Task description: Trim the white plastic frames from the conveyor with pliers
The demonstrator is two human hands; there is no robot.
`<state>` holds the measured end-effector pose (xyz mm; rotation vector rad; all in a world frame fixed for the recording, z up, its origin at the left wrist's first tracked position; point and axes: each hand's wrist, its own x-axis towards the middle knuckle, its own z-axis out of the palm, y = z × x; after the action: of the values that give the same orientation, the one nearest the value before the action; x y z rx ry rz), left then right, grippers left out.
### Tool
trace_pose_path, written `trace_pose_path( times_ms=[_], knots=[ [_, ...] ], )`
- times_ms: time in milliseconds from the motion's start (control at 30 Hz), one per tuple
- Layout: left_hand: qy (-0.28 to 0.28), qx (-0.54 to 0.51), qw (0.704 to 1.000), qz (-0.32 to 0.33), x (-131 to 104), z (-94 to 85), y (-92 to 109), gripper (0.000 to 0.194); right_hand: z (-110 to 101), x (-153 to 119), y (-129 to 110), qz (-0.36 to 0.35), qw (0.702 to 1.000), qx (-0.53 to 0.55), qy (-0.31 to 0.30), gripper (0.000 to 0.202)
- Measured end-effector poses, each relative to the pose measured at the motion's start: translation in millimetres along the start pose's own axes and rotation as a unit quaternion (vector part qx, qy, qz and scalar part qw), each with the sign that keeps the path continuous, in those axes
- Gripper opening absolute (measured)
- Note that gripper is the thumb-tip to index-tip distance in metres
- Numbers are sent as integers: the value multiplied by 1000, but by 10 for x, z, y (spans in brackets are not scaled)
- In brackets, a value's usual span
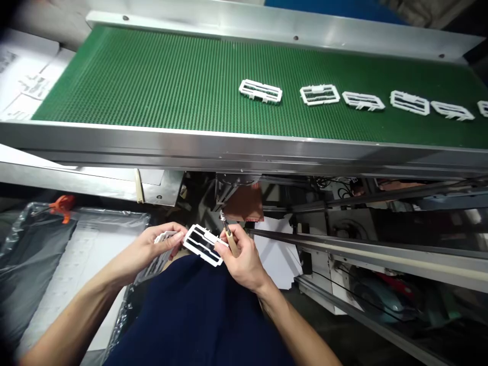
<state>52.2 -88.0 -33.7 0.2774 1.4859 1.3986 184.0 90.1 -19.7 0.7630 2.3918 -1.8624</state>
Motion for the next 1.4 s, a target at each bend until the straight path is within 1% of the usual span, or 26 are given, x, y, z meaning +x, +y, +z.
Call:
trace_pose_path(
  times_ms=[133,300,367,467,600,700,800,900,967,1033,1100,1167,1233,1300,1400],
  knots=[
    [-4,19,1000,21,51,14,14,18,23,-7,53,11,999,30,-4,15],
    [-33,72,996,35,43,-32,49,22,34,-26,197,30,993,109,-37,19],
    [-33,92,995,34,33,-41,61,24,39,-40,245,31,990,130,-48,20],
    [-30,129,991,22,17,-33,53,24,53,-59,283,34,986,155,-48,19],
    [-37,149,988,12,17,-11,0,23,68,-66,284,35,988,145,-43,18],
    [-28,184,982,33,47,-13,-31,23,57,-61,271,30,991,123,-46,18],
    [-23,233,968,89,81,-14,-20,20,40,-61,282,25,991,122,-54,17],
    [-39,214,962,165,102,12,14,20,63,-75,357,29,984,157,-82,20],
    [-68,172,968,172,110,41,24,20,107,-98,436,38,976,186,-110,23],
    [-103,141,972,155,108,73,16,20,151,-136,507,48,968,201,-141,24],
    [-127,141,972,138,90,101,-4,20,157,-185,531,54,971,164,-166,24],
    [-139,155,970,126,55,126,-22,20,96,-231,484,49,980,75,-180,22],
    [-143,167,968,119,17,151,-28,20,-30,-259,367,26,981,-34,-188,23],
    [-142,180,966,118,-10,176,-17,21,-194,-265,204,-13,972,-138,-190,25],
    [-141,209,961,117,-22,212,16,22,-420,-250,-55,-66,935,-289,-197,25]
  ],
)
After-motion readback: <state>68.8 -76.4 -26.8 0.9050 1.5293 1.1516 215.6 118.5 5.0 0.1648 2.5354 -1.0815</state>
